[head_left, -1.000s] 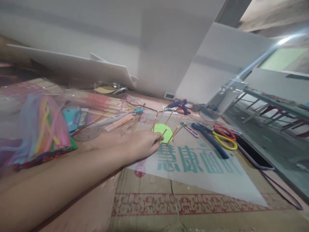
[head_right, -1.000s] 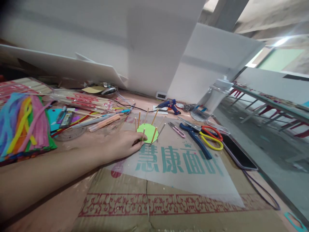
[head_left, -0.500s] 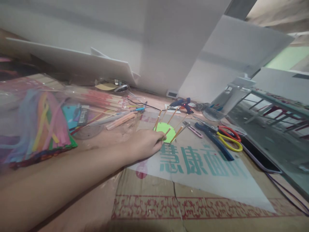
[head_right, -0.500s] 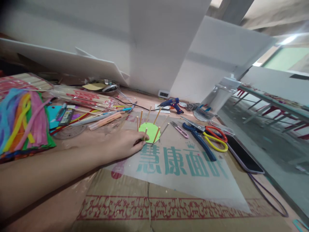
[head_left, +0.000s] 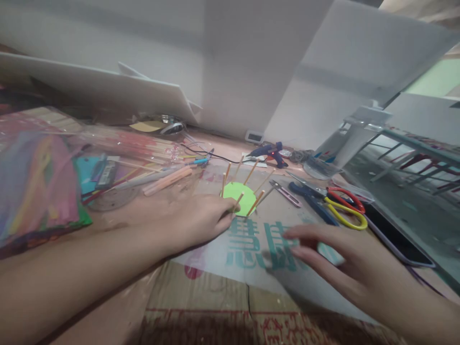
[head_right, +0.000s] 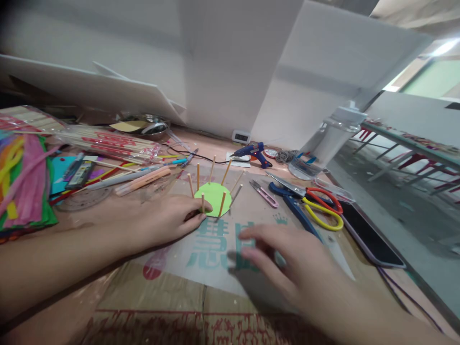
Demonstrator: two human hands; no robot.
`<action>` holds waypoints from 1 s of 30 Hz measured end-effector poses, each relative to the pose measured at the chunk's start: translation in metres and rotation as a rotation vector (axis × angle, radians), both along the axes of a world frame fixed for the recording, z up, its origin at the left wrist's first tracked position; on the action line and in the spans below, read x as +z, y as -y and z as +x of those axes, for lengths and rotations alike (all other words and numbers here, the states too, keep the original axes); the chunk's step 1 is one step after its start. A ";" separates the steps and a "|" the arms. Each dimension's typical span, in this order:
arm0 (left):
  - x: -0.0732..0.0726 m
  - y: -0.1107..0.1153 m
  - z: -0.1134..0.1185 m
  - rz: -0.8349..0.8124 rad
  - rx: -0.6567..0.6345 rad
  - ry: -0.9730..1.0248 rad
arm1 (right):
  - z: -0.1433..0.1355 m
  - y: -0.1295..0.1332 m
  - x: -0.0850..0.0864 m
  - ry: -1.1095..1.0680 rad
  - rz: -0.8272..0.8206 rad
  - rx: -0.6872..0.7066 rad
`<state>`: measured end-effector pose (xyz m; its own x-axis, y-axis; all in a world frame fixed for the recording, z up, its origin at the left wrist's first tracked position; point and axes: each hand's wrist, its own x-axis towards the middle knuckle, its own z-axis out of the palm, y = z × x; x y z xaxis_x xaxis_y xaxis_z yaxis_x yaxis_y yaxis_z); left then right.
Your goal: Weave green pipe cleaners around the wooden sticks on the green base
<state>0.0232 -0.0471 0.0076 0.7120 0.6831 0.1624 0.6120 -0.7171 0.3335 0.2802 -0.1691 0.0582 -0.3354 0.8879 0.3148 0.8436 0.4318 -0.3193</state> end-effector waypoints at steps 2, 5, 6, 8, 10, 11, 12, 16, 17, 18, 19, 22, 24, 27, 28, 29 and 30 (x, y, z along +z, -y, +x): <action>0.000 0.000 0.000 -0.013 0.000 0.000 | -0.010 -0.037 -0.003 0.011 -0.131 0.040; 0.001 0.000 0.000 -0.027 -0.002 -0.004 | -0.020 -0.070 -0.018 0.000 -0.195 0.034; 0.001 0.000 0.001 -0.028 -0.003 -0.004 | -0.022 -0.075 -0.022 -0.013 -0.209 0.032; 0.001 -0.001 0.001 -0.020 -0.005 -0.008 | -0.025 -0.079 -0.029 -0.045 -0.221 0.037; 0.001 -0.001 0.001 -0.005 0.003 -0.016 | -0.027 -0.081 -0.032 -0.068 -0.205 0.043; 0.001 -0.001 0.001 0.001 0.007 -0.025 | -0.028 -0.081 -0.033 -0.078 -0.190 0.048; 0.001 -0.001 0.001 0.006 0.012 -0.035 | -0.029 -0.082 -0.034 -0.090 -0.170 0.054; 0.000 -0.001 0.000 0.014 0.029 -0.045 | -0.032 -0.085 -0.038 -0.142 -0.112 0.057; 0.000 -0.001 0.000 0.014 0.033 -0.042 | -0.033 -0.086 -0.038 -0.149 -0.108 0.055; 0.000 -0.001 0.000 0.011 0.036 -0.040 | -0.033 -0.086 -0.039 -0.153 -0.109 0.053; 0.000 0.000 0.000 0.009 0.037 -0.041 | -0.033 -0.086 -0.040 -0.154 -0.111 0.052; 0.000 0.000 0.001 0.010 0.039 -0.043 | -0.032 -0.086 -0.041 -0.140 -0.115 0.051; 0.000 -0.001 0.002 0.016 0.037 -0.044 | -0.032 -0.086 -0.041 -0.126 -0.117 0.047; -0.001 -0.001 0.002 0.024 0.039 -0.055 | -0.032 -0.086 -0.041 -0.121 -0.125 0.056; -0.001 -0.001 0.001 0.025 0.039 -0.058 | -0.032 -0.086 -0.041 -0.122 -0.127 0.060; -0.001 -0.001 0.001 0.025 0.038 -0.060 | -0.032 -0.086 -0.041 -0.124 -0.128 0.063; -0.001 -0.001 0.001 0.025 0.035 -0.061 | -0.032 -0.086 -0.041 -0.125 -0.129 0.063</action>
<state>0.0243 -0.0460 0.0063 0.6969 0.7039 0.1372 0.6553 -0.7028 0.2770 0.2486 -0.0827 0.0170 -0.3570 0.9020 0.2427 0.7666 0.4313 -0.4757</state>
